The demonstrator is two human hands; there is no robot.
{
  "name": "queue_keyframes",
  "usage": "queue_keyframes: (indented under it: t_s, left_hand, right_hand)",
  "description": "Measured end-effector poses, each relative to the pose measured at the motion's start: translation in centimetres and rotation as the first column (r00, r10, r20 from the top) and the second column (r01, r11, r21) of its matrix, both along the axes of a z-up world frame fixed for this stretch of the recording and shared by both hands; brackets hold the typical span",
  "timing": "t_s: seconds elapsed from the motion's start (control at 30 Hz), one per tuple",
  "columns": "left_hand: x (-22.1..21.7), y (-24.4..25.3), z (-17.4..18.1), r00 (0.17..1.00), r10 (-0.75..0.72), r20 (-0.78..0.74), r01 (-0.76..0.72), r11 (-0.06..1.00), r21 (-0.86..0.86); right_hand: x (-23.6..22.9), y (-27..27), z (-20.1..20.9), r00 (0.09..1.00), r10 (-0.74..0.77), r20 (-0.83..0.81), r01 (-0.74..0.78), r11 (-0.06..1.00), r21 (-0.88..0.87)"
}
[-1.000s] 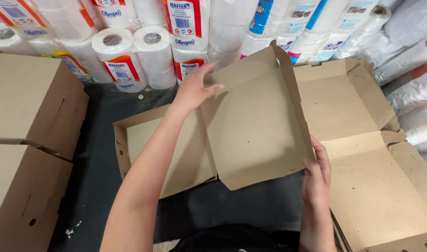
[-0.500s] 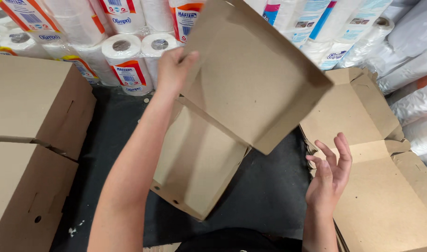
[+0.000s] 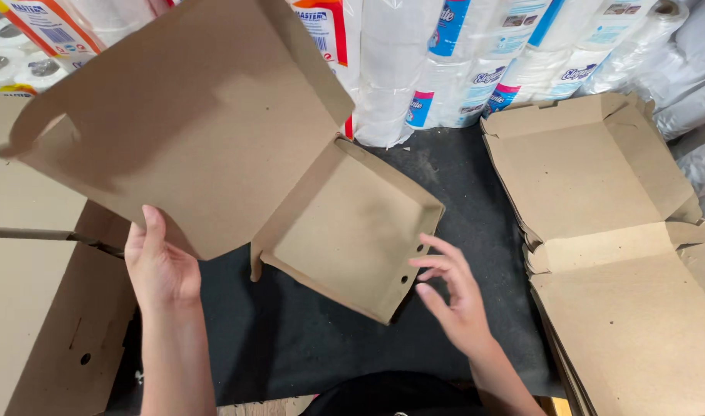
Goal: The person assembles cardboard boxes by folding the sides and tucking in the flaps by hand, repeating the process for multiple boxes and stacking the finished ones.
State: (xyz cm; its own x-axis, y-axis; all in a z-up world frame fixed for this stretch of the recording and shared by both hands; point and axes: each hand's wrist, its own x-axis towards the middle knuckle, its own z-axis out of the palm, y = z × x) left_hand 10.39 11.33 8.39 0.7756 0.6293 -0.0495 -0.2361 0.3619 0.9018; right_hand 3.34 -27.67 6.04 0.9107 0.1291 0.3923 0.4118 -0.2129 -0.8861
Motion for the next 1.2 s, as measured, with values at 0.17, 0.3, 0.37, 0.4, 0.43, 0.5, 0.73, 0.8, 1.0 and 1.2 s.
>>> queue_keyframes:
  t_s: [0.17, 0.3, 0.37, 0.4, 0.43, 0.5, 0.73, 0.8, 1.0, 1.2]
  left_hand:
    - [-2.9, -3.4, -3.2, 0.992, 0.059, 0.107, -0.031, 0.969, -0.246]
    - [-4.1, -6.1, -7.0, 0.988, 0.142, 0.067, -0.096, 0.885, -0.456]
    - [-4.4, -6.9, -8.2, 0.985, 0.17, 0.011, -0.137, 0.828, -0.543]
    - [-4.5, -7.4, -8.8, 0.98, 0.192, -0.046, -0.179, 0.764, -0.62]
    - [-4.6, -7.7, -9.6, 0.981, 0.19, -0.048, -0.178, 0.763, -0.621]
    - [-4.8, -8.2, -11.2, 0.979, 0.189, -0.079, -0.196, 0.756, -0.625]
    - [-6.6, -7.4, -15.9, 0.974, 0.186, -0.13, -0.225, 0.86, -0.457]
    - [-7.2, -7.8, -14.1, 0.927, 0.356, -0.116, -0.359, 0.933, -0.008]
    - [-7.6, -9.3, -9.2, 0.996, 0.014, -0.092, 0.075, 0.457, 0.886]
    - [-4.2, -9.8, -10.9, 0.905, -0.245, -0.348, 0.301, -0.207, 0.931]
  right_hand:
    - [0.7, 2.0, -2.2, 0.96, 0.172, -0.219, -0.231, 0.932, -0.279]
    - [1.5, 2.0, -4.6, 0.956, 0.131, -0.261, -0.236, 0.875, -0.424]
    - [2.2, 1.3, -6.1, 0.969, 0.087, -0.232, -0.19, 0.862, -0.471]
    - [2.5, 1.0, -6.9, 0.979, 0.044, -0.199, -0.142, 0.846, -0.514]
    - [2.7, 0.6, -7.3, 0.979, 0.042, -0.201, -0.142, 0.846, -0.515]
    - [3.2, -0.2, -8.0, 0.998, -0.01, -0.067, -0.027, 0.846, -0.532]
    - [3.9, -0.9, -8.0, 0.998, -0.059, 0.0, 0.052, 0.87, -0.49]
    - [4.0, -0.9, -8.2, 0.996, -0.084, -0.006, 0.07, 0.857, -0.511]
    - [4.2, -0.7, -7.8, 0.992, -0.119, -0.041, 0.077, 0.835, -0.546]
    - [4.6, -1.0, -5.9, 0.962, -0.232, -0.141, 0.106, 0.797, -0.594]
